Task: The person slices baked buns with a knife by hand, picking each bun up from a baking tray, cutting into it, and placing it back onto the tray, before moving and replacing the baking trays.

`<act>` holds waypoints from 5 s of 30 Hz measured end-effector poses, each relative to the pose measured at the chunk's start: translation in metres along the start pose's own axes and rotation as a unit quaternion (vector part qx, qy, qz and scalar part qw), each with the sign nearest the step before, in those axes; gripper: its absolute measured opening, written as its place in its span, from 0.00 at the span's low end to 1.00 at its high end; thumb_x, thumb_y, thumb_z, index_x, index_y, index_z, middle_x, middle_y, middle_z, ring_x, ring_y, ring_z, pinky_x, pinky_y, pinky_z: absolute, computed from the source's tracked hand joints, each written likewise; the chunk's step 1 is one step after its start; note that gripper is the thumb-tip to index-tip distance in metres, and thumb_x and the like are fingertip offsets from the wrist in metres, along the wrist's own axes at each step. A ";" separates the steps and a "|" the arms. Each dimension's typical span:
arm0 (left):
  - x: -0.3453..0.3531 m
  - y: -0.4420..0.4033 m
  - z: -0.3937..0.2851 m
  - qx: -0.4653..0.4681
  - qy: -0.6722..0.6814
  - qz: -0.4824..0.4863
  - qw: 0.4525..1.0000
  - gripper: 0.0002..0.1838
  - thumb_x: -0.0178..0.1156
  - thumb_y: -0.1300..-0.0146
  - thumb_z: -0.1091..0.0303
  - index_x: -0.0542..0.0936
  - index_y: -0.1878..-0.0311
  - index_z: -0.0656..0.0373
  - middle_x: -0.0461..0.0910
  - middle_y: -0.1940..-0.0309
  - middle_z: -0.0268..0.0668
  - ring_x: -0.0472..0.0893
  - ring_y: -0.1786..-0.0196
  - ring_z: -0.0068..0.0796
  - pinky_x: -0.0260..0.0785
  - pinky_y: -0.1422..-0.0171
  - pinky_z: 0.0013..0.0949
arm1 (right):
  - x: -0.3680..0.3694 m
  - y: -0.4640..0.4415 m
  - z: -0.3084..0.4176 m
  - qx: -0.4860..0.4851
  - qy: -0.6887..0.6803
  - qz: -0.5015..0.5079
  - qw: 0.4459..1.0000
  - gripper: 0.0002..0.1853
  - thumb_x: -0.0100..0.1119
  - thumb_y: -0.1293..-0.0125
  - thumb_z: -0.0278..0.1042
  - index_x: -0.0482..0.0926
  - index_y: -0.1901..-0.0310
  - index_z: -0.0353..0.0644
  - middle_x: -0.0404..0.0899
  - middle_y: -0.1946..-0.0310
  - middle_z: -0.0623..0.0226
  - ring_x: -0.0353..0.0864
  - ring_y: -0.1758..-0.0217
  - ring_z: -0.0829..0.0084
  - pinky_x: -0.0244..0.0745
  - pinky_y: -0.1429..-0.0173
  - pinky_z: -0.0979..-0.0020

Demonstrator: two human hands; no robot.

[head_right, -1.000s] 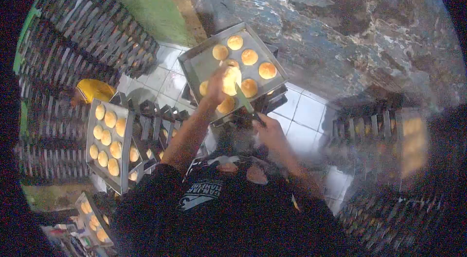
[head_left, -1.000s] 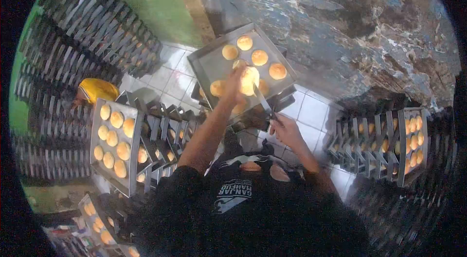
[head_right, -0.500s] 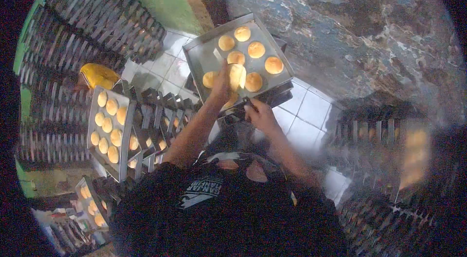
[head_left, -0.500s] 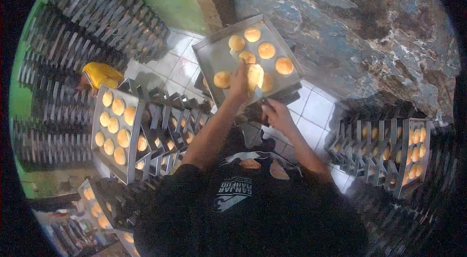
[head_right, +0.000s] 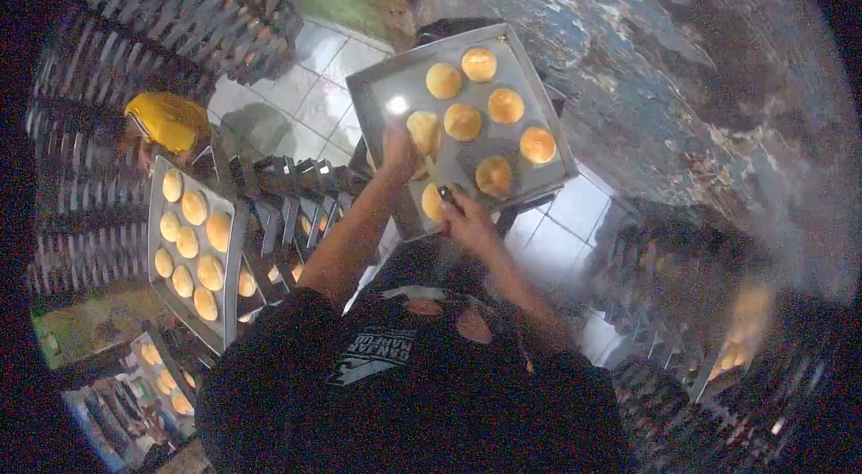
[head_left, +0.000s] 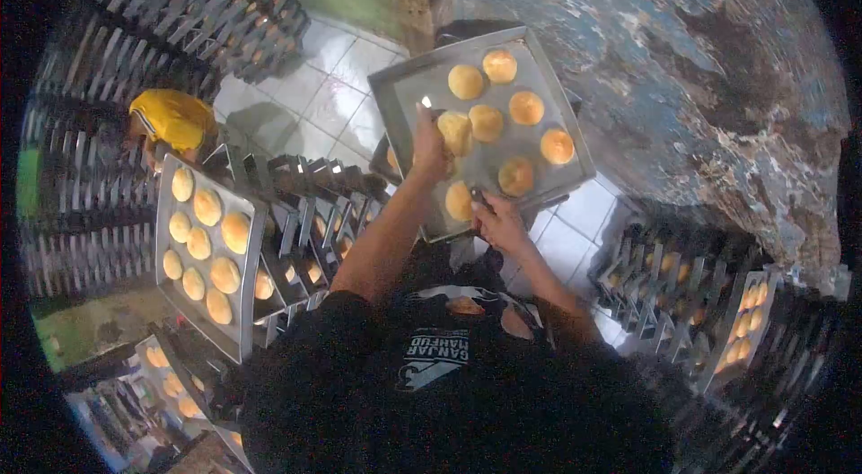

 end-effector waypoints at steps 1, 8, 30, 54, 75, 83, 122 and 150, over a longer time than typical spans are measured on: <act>-0.020 -0.029 0.004 0.005 -0.046 -0.026 0.999 0.39 0.39 0.25 0.31 0.75 0.37 0.61 0.83 0.56 0.42 0.84 0.57 0.36 0.79 0.56 0.41 | 0.002 0.002 -0.002 0.011 0.009 -0.003 1.000 0.19 0.59 0.25 0.43 0.80 0.43 0.38 0.81 0.70 0.65 0.78 0.69 0.72 0.75 0.63 0.66; -0.084 -0.145 -0.001 0.093 -0.361 -0.077 0.925 0.36 0.45 0.24 0.37 0.83 0.47 0.65 0.83 0.51 0.52 0.84 0.50 0.47 0.74 0.46 0.44 | -0.019 0.073 -0.053 -0.090 0.088 -0.067 0.990 0.18 0.53 0.22 0.38 0.75 0.36 0.40 0.73 0.77 0.75 0.67 0.80 0.87 0.62 0.79 0.78; 0.011 -0.142 0.026 0.087 -0.362 0.165 0.914 0.38 0.77 0.44 0.61 0.69 0.35 0.65 0.80 0.48 0.47 0.83 0.46 0.44 0.80 0.47 0.42 | -0.037 0.060 -0.010 0.040 -0.045 -0.220 0.974 0.11 0.54 0.24 0.38 0.79 0.58 0.39 0.78 0.76 0.72 0.70 0.81 0.82 0.63 0.78 0.76; 0.127 0.066 -0.008 -0.111 0.286 0.325 0.894 0.28 0.54 0.27 0.38 0.79 0.43 0.54 0.86 0.52 0.34 0.85 0.49 0.35 0.79 0.43 0.45 | -0.052 0.166 0.055 -0.196 0.080 -0.271 0.939 0.24 0.56 0.23 0.34 0.71 0.29 0.37 0.80 0.72 0.74 0.75 0.70 0.83 0.73 0.63 0.76; 0.124 0.078 0.009 -0.102 0.123 0.358 0.920 0.26 0.58 0.30 0.38 0.81 0.46 0.51 0.85 0.59 0.31 0.85 0.56 0.31 0.80 0.50 0.40 | -0.061 0.155 0.076 -0.201 0.077 -0.301 0.929 0.22 0.56 0.24 0.35 0.74 0.31 0.41 0.79 0.76 0.69 0.76 0.72 0.81 0.75 0.63 0.74; 0.123 0.077 -0.016 -0.138 0.136 0.317 0.928 0.21 0.60 0.28 0.44 0.81 0.54 0.55 0.85 0.64 0.34 0.86 0.61 0.31 0.80 0.55 0.37 | -0.055 0.172 0.062 -0.111 0.049 -0.247 0.961 0.24 0.56 0.24 0.36 0.72 0.29 0.42 0.80 0.75 0.71 0.73 0.72 0.84 0.71 0.66 0.76; 0.098 0.058 0.008 -0.133 0.016 0.321 0.938 0.13 0.64 0.28 0.60 0.82 0.52 0.60 0.85 0.62 0.35 0.86 0.62 0.28 0.81 0.58 0.35 | -0.059 0.127 0.051 -0.065 0.108 -0.203 0.971 0.21 0.61 0.27 0.35 0.77 0.36 0.37 0.83 0.72 0.59 0.82 0.69 0.73 0.78 0.59 0.67; 0.020 -0.137 -0.025 0.052 -0.131 -0.001 0.990 0.22 0.64 0.31 0.53 0.80 0.48 0.65 0.83 0.57 0.44 0.84 0.55 0.41 0.79 0.52 0.43 | -0.025 0.109 -0.056 0.019 0.206 -0.194 0.959 0.18 0.60 0.29 0.46 0.83 0.56 0.37 0.81 0.75 0.64 0.77 0.74 0.71 0.74 0.66 0.65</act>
Point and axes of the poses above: each hand's wrist, its own y-axis away from the middle knuckle, its own x-axis out of the palm, z = x × y, the point moved 2 cm from there along -y, towards the middle knuckle
